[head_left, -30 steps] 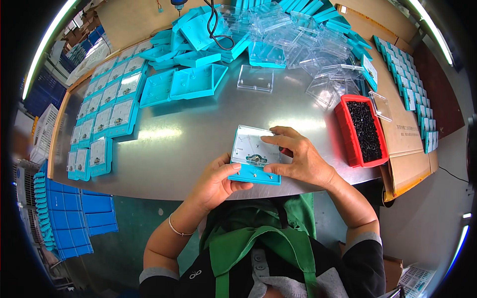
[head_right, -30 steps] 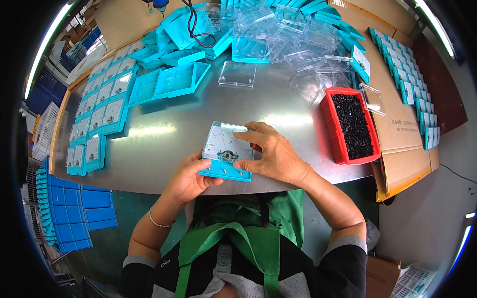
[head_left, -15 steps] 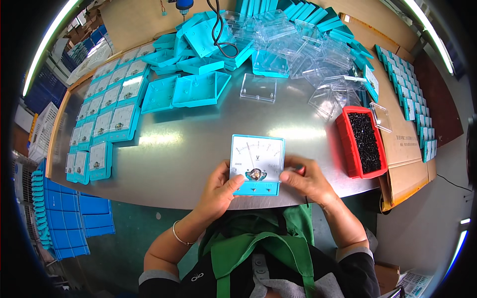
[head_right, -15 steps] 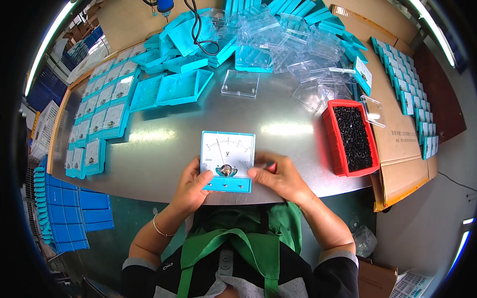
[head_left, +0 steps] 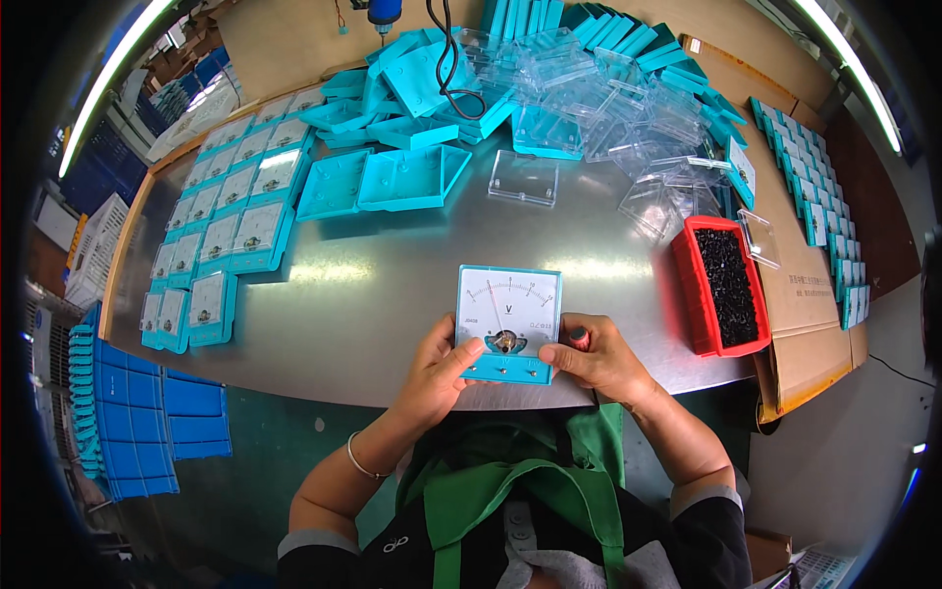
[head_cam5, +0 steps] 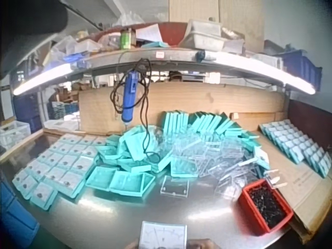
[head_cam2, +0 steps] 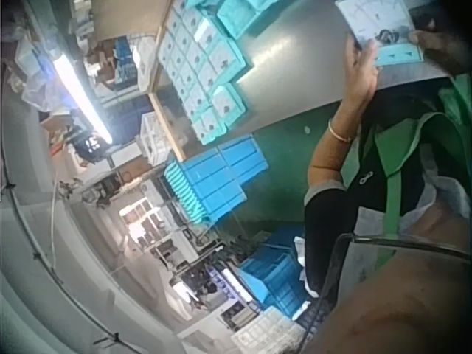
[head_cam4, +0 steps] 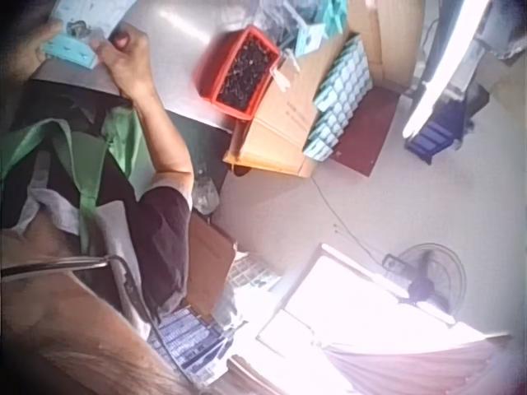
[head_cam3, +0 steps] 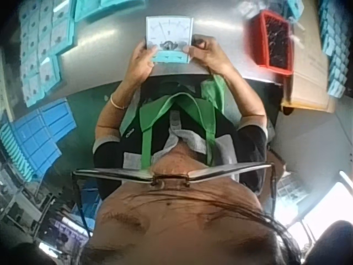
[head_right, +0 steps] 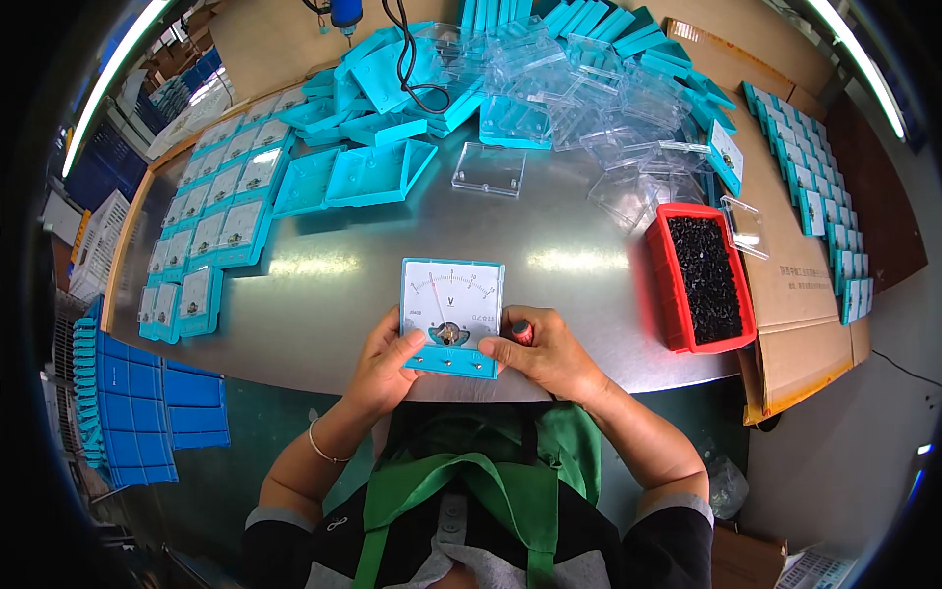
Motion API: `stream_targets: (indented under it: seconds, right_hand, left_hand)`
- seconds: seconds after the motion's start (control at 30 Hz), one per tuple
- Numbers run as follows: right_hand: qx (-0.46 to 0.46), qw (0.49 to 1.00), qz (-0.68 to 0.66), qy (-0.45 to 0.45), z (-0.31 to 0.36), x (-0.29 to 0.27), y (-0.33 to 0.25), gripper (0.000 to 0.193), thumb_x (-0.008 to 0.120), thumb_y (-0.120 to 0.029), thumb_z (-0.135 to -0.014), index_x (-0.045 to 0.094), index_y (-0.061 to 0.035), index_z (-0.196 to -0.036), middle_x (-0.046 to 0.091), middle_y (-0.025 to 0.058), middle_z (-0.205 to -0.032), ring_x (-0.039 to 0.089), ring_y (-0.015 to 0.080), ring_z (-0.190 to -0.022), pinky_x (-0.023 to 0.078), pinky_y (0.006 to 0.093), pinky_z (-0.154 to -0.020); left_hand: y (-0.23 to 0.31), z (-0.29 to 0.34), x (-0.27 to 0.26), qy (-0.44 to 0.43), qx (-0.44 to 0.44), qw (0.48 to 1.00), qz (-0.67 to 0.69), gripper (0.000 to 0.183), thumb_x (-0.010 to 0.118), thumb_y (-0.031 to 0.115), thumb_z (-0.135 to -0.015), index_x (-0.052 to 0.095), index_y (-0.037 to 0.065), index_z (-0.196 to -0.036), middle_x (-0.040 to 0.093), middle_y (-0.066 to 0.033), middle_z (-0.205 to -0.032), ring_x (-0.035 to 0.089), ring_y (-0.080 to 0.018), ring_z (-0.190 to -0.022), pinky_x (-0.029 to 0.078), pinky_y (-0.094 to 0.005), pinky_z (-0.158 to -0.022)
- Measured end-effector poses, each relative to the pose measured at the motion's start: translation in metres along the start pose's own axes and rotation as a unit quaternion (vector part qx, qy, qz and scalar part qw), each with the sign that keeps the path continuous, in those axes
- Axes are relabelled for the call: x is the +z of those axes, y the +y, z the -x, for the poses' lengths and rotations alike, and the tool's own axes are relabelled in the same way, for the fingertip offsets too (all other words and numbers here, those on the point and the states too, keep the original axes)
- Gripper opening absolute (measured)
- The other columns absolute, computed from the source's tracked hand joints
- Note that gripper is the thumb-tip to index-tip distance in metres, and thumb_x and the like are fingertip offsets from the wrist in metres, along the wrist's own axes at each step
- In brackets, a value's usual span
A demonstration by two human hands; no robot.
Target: The person assembles small teal-colored electronic devices at a workstation. They use a screwdriver to tighten screws on the internal mechanism, place a clear plastic cover over the face, and then close the teal casing. The completed units are stacked on the table.
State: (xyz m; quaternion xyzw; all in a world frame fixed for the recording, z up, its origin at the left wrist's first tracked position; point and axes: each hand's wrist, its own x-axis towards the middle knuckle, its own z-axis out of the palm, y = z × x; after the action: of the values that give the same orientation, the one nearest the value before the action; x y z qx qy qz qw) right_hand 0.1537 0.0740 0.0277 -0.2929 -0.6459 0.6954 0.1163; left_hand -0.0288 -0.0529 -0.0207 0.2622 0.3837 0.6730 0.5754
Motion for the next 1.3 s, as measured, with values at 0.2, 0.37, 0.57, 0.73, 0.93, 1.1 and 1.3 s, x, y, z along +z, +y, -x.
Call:
stream_targets:
  seconds: [0.2, 0.37, 0.57, 0.73, 0.93, 1.1, 1.3]
  right_hand:
    - [0.004, 1.0, 0.01, -0.001, -0.003, 0.002, 0.006, 0.029, 0.069, -0.023, -0.086, 0.062, 0.005, -0.088, 0.059, 0.0013, -0.065, 0.047, 0.004, -0.058, 0.036, 0.0229, -0.051]
    - [0.02, 0.999, -0.026, -0.007, -0.004, 0.01, 0.003, 0.026, 0.069, -0.022, -0.087, 0.062, 0.0037, -0.087, 0.056, -0.001, -0.063, 0.041, 0.0021, -0.054, 0.032, 0.0218, -0.047]
    - [-0.089, 0.993, 0.057, 0.047, -0.006, 0.021, -0.005, 0.024, 0.068, -0.019, -0.087, 0.062, 0.0034, -0.09, 0.051, -0.0043, -0.063, 0.039, 0.0025, -0.053, 0.031, 0.0214, -0.046]
    - [0.03, 0.998, -0.053, -0.036, -0.008, 0.011, 0.006, 0.037, 0.07, -0.022, -0.085, 0.058, 0.0064, -0.106, 0.058, -0.0003, -0.07, 0.045, 0.0061, -0.059, 0.041, 0.0217, -0.055]
    - [-0.166, 0.952, 0.239, 0.094, -0.001, 0.014, -0.013, 0.078, 0.078, -0.027, -0.075, 0.038, -0.0004, -0.137, 0.054, 0.0227, -0.124, 0.062, 0.0221, -0.097, 0.052, 0.029, -0.068]
    - [-0.242, 0.91, 0.324, 0.088, 0.0, 0.006, -0.019, 0.056, 0.076, -0.016, -0.076, 0.053, -0.0053, -0.126, 0.045, 0.0204, -0.136, 0.059, 0.0287, -0.108, 0.052, 0.0312, -0.074]
    - [-0.195, 0.972, 0.119, 0.055, -0.024, -0.025, -0.013, 0.024, 0.068, -0.012, -0.084, 0.066, -0.0002, -0.105, 0.065, 0.0119, -0.105, 0.06, 0.0138, -0.093, 0.048, 0.0261, -0.076]
  left_hand:
    - [0.002, 0.006, -0.001, 0.007, 0.001, 1.0, 0.001, 0.039, 0.053, 0.017, -0.094, 0.04, -0.001, -0.126, 0.056, -0.0134, -0.113, 0.062, -0.0203, -0.098, 0.056, -0.0374, -0.08]
    - [0.004, 0.011, -0.007, 0.013, -0.003, 1.0, 0.007, 0.043, 0.055, 0.017, -0.093, 0.039, -0.003, -0.128, 0.056, -0.0137, -0.117, 0.057, -0.0201, -0.108, 0.048, -0.037, -0.093]
    - [0.012, 0.003, -0.004, 0.042, 0.142, 0.984, -0.099, 0.056, 0.057, 0.018, -0.093, 0.031, -0.001, -0.138, 0.052, -0.0141, -0.124, 0.052, -0.0189, -0.114, 0.045, -0.0335, -0.094]
    - [0.011, 0.005, -0.008, -0.008, 0.034, 0.999, 0.001, 0.057, 0.057, 0.017, -0.093, 0.03, 0.001, -0.14, 0.053, -0.0117, -0.123, 0.056, -0.0176, -0.107, 0.05, -0.0289, -0.085]
    - [0.01, 0.013, -0.009, -0.037, 0.02, 0.999, 0.003, 0.061, 0.057, 0.015, -0.093, 0.025, 0.0, -0.142, 0.05, -0.0119, -0.126, 0.057, -0.0193, -0.108, 0.051, -0.0284, -0.084]
    - [0.0, 0.014, -0.005, -0.012, 0.093, 0.994, -0.06, 0.07, 0.059, 0.012, -0.091, 0.019, 0.002, -0.147, 0.038, -0.0148, -0.14, 0.044, -0.0229, -0.124, 0.039, -0.0357, -0.101]
    - [0.003, 0.023, -0.006, -0.031, 0.013, 0.996, -0.079, 0.069, 0.06, 0.007, -0.089, 0.021, 0.003, -0.146, 0.033, -0.0136, -0.145, 0.038, -0.0232, -0.13, 0.034, -0.0383, -0.106]
